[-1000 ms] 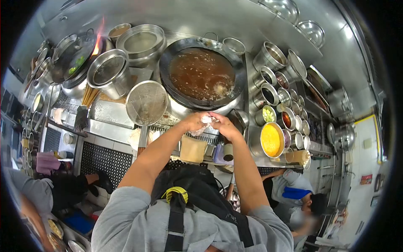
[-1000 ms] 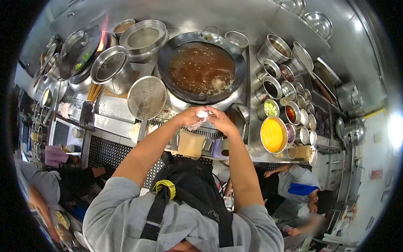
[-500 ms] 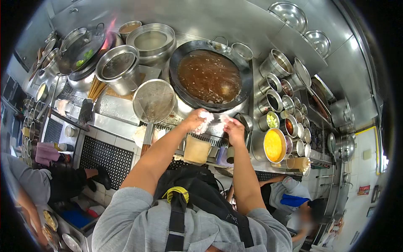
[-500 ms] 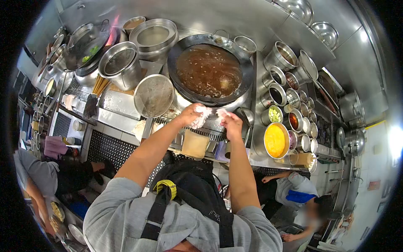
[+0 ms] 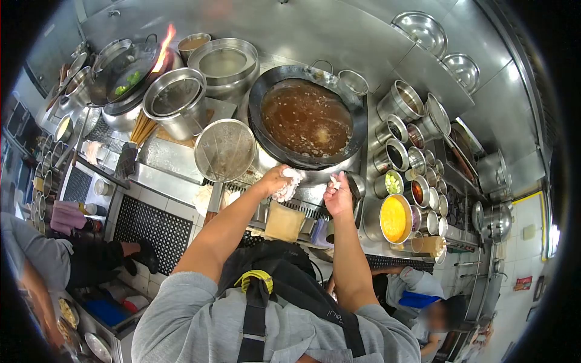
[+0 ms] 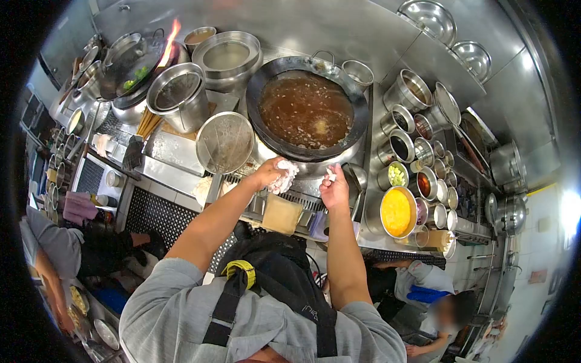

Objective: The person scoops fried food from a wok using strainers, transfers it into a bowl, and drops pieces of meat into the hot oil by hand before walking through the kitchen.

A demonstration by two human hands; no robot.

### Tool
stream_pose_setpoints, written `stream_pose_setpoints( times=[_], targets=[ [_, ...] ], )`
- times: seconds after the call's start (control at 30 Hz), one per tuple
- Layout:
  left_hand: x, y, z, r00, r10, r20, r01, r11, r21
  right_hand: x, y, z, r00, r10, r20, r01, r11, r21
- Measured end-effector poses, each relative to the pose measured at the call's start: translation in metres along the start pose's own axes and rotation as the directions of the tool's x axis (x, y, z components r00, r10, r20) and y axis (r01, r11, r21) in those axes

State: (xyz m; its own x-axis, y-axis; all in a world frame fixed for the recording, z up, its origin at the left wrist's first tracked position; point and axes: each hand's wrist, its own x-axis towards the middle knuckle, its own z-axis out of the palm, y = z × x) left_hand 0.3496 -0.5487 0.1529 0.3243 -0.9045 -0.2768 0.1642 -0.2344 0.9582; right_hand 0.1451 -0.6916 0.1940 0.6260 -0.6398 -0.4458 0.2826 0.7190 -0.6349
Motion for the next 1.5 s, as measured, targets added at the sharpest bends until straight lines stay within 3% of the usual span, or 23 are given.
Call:
stream_pose_setpoints(
  times=[0.1, 0.17, 0.2, 0.3, 0.43, 0.6, 0.7, 0.83, 0.93, 1.03, 1.1, 1.13, 1.2, 1.33, 1.43, 1.5],
  targets=[
    [0.005, -0.005, 0.006, 0.999, 0.012, -0.045, -0.01, 0.999, 0.037, -0.001, 0.003, 0.004, 0.997, -0.017, -0.07, 0.003, 0.98, -0.2],
    [0.028, -0.037, 0.009, 0.986, 0.162, -0.045, -0.153, 0.975, 0.162, -0.002, 0.009, 0.012, 0.982, -0.032, -0.188, -0.044, 0.922, -0.385],
    [0.03, -0.038, 0.011, 0.971, 0.235, -0.04, -0.22, 0.95, 0.222, -0.001, 0.012, 0.014, 0.986, 0.008, -0.168, -0.073, 0.92, -0.385],
    [0.013, 0.003, 0.024, 0.984, 0.16, 0.075, -0.174, 0.951, 0.257, 0.001, 0.018, 0.018, 0.986, 0.127, -0.108, -0.159, 0.907, -0.39],
    [0.006, 0.025, 0.032, 0.985, 0.164, 0.057, -0.172, 0.877, 0.449, -0.004, 0.023, 0.026, 0.98, 0.185, 0.077, -0.135, 0.895, -0.424],
    [0.009, 0.02, 0.035, 0.943, 0.332, -0.041, -0.241, 0.761, 0.602, -0.016, 0.018, 0.033, 0.988, 0.086, 0.127, 0.008, 0.799, -0.601],
    [0.011, 0.03, 0.032, 0.987, 0.16, 0.002, -0.142, 0.867, 0.477, -0.01, 0.017, 0.025, 0.986, 0.032, 0.166, 0.09, 0.733, -0.674],
    [0.012, 0.028, 0.035, 0.988, 0.152, 0.032, -0.151, 0.898, 0.412, -0.005, 0.017, 0.017, 0.99, -0.076, 0.121, 0.14, 0.691, -0.709],
    [0.008, 0.031, 0.04, 0.976, 0.215, 0.027, -0.209, 0.9, 0.382, 0.001, 0.024, 0.01, 0.982, -0.175, 0.067, 0.18, 0.782, -0.596],
    [0.009, 0.027, 0.044, 0.968, 0.252, 0.016, -0.245, 0.921, 0.304, 0.0, 0.026, 0.012, 0.992, -0.128, 0.002, 0.117, 0.897, -0.426],
    [0.009, 0.027, 0.046, 0.973, 0.227, 0.047, -0.232, 0.945, 0.232, -0.004, 0.022, 0.015, 0.997, -0.077, 0.021, 0.079, 0.904, -0.42],
    [0.009, 0.027, 0.045, 0.975, 0.214, 0.065, -0.224, 0.929, 0.296, -0.006, 0.021, 0.017, 0.998, -0.053, 0.029, 0.06, 0.907, -0.417],
    [0.004, 0.038, 0.041, 0.977, 0.187, 0.099, -0.212, 0.884, 0.418, -0.009, 0.021, 0.018, 0.994, -0.08, 0.072, 0.106, 0.829, -0.55],
    [0.011, 0.029, 0.036, 0.973, 0.167, 0.156, -0.221, 0.866, 0.449, -0.012, 0.014, 0.015, 0.988, -0.076, 0.134, 0.149, 0.685, -0.713],
    [0.007, 0.031, 0.038, 0.975, 0.178, 0.132, -0.22, 0.844, 0.49, -0.018, 0.013, 0.021, 0.967, -0.161, 0.199, 0.253, 0.477, -0.842],
    [0.002, 0.035, 0.038, 0.976, 0.203, 0.083, -0.218, 0.845, 0.488, -0.009, 0.015, 0.014, 0.975, -0.181, 0.129, 0.212, 0.582, -0.785]
  ],
)
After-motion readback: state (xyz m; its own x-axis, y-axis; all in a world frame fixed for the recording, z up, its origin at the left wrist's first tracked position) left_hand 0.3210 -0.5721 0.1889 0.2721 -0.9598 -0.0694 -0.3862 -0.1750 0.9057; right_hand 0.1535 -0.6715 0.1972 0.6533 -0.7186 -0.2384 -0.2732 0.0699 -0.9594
